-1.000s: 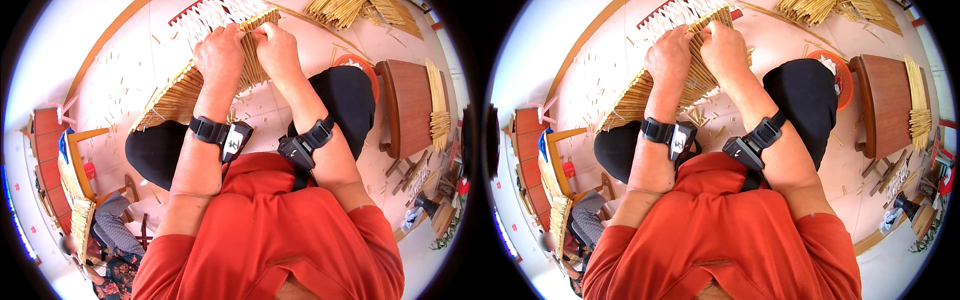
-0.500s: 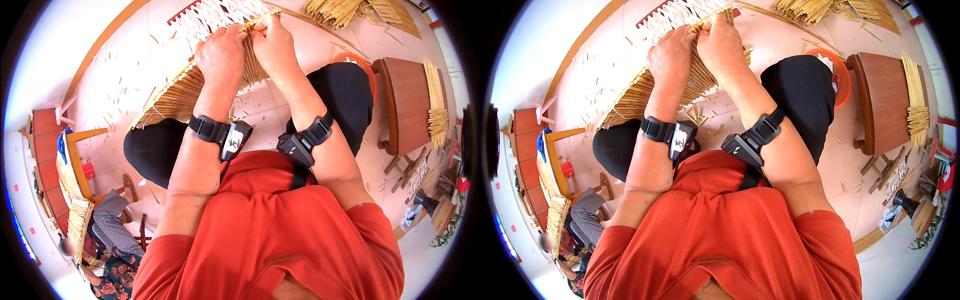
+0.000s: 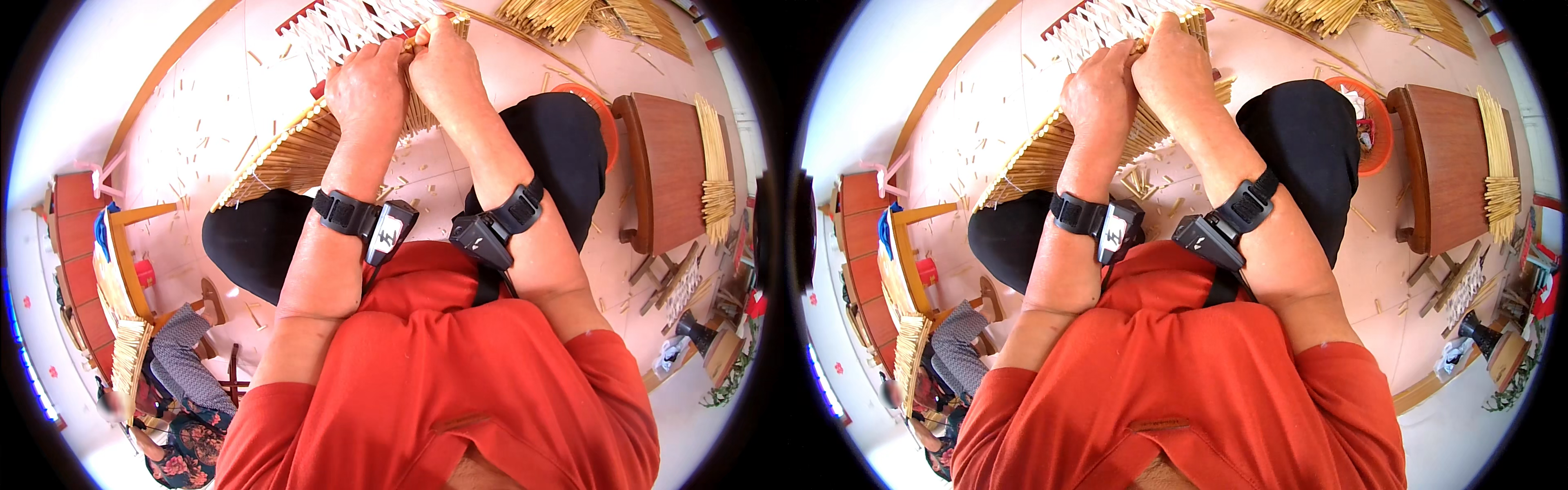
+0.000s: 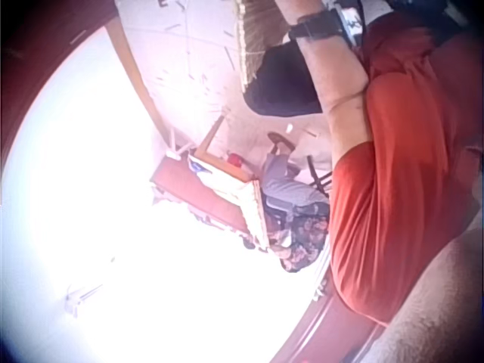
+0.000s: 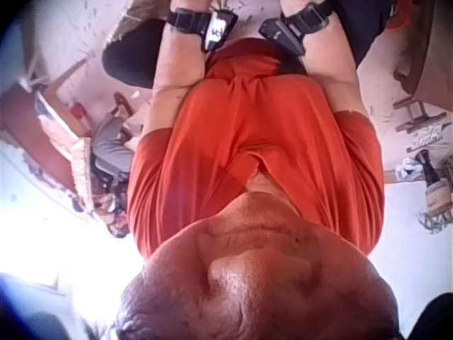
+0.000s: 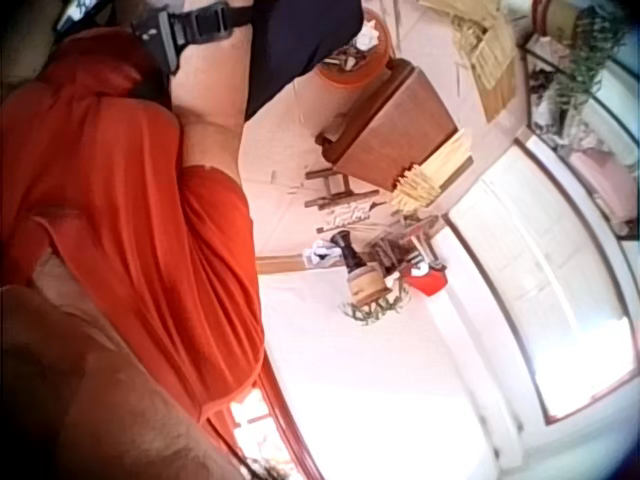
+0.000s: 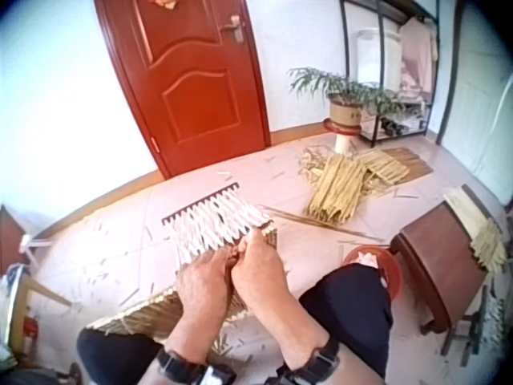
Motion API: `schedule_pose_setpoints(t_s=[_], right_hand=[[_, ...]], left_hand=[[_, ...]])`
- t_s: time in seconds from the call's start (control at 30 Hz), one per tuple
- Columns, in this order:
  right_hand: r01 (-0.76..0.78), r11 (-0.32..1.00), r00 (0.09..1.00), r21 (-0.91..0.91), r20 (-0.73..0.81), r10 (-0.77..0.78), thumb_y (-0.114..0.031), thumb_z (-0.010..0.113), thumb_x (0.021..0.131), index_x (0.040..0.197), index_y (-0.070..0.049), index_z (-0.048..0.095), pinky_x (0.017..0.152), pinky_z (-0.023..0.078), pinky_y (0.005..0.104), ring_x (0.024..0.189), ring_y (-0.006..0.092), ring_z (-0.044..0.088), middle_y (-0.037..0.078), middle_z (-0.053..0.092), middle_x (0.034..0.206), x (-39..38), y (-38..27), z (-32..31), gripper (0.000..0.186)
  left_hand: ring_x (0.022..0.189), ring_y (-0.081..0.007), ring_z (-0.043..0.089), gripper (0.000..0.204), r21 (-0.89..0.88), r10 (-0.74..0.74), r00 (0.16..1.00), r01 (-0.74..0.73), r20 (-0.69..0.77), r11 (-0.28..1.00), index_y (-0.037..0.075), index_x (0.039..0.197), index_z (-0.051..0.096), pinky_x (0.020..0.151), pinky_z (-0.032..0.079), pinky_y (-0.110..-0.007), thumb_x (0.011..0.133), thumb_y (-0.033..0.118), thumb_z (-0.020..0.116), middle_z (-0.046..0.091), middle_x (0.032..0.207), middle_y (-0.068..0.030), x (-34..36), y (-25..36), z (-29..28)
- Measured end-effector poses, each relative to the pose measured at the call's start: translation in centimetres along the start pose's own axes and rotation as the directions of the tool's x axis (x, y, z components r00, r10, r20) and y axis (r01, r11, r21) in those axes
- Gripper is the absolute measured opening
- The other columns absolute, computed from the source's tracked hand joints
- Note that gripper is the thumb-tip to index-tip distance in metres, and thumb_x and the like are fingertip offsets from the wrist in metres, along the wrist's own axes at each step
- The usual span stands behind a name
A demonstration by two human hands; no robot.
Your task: The person sits cross-legged on the floor and weaves a bamboo mat by hand. They repeatedly thread a white string through the bamboo slats, pull it tight, and adjust the mat's position to continue the weaving process.
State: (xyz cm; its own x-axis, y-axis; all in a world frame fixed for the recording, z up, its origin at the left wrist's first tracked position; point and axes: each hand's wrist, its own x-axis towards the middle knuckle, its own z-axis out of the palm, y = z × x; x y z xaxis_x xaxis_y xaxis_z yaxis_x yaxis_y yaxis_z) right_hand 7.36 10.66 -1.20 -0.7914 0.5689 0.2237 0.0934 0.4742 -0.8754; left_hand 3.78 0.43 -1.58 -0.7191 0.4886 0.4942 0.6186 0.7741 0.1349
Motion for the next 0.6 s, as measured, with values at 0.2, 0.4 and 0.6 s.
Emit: schedule_pose_setpoints(t_s=[0.2, 0.4, 0.6], right_hand=[[-0.079, 0.996, 0.994, 0.029, 0.075, 0.076, -0.012, 0.054, 0.082, 0.101, 0.002, 0.053, 0.079, 0.047, 0.0464, 0.086, 0.0422, 0.063, 0.027, 0.064, 0.086, 0.3, -0.2, -0.6, 0.023], [-0.203, 0.946, 0.933, 0.252, 0.344, 0.108, -0.005, 0.045, 0.087, 0.107, 0.000, 0.054, 0.052, 0.047, 0.0282, 0.057, 0.0182, 0.060, 0.015, 0.066, 0.087, -0.6, -2.7, -5.5, 0.022], [0.006, 0.819, 0.995, 0.573, -0.084, 0.052, -0.002, 0.046, 0.089, 0.104, -0.003, 0.058, 0.048, 0.045, 0.0185, 0.056, 0.0065, 0.057, 0.009, 0.069, 0.087, -0.2, -1.1, -9.5, 0.019]], left_hand=[[0.089, -0.0247, 0.065, 0.021, -0.020, 0.003, 1.000, -0.002, 0.016, 1.000, 0.017, 0.105, 0.067, 0.075, 0.048, -0.040, 0.086, 0.019, 0.057, 0.068, 0.093, -0.0047, -0.2, 0.4, -0.4], [0.089, -0.0287, 0.064, 0.023, -0.153, 0.037, 0.974, -0.002, 0.223, 0.988, 0.015, 0.107, 0.064, 0.078, 0.050, -0.042, 0.087, 0.013, 0.052, 0.067, 0.096, -0.0080, -1.3, -1.6, -3.8], [0.095, -0.0149, 0.064, 0.036, -0.415, -0.117, 0.963, 0.212, 0.243, 0.885, 0.007, 0.119, 0.064, 0.087, 0.049, -0.029, 0.083, 0.002, 0.061, 0.069, 0.107, -0.0079, 0.4, -9.7, -12.2]])
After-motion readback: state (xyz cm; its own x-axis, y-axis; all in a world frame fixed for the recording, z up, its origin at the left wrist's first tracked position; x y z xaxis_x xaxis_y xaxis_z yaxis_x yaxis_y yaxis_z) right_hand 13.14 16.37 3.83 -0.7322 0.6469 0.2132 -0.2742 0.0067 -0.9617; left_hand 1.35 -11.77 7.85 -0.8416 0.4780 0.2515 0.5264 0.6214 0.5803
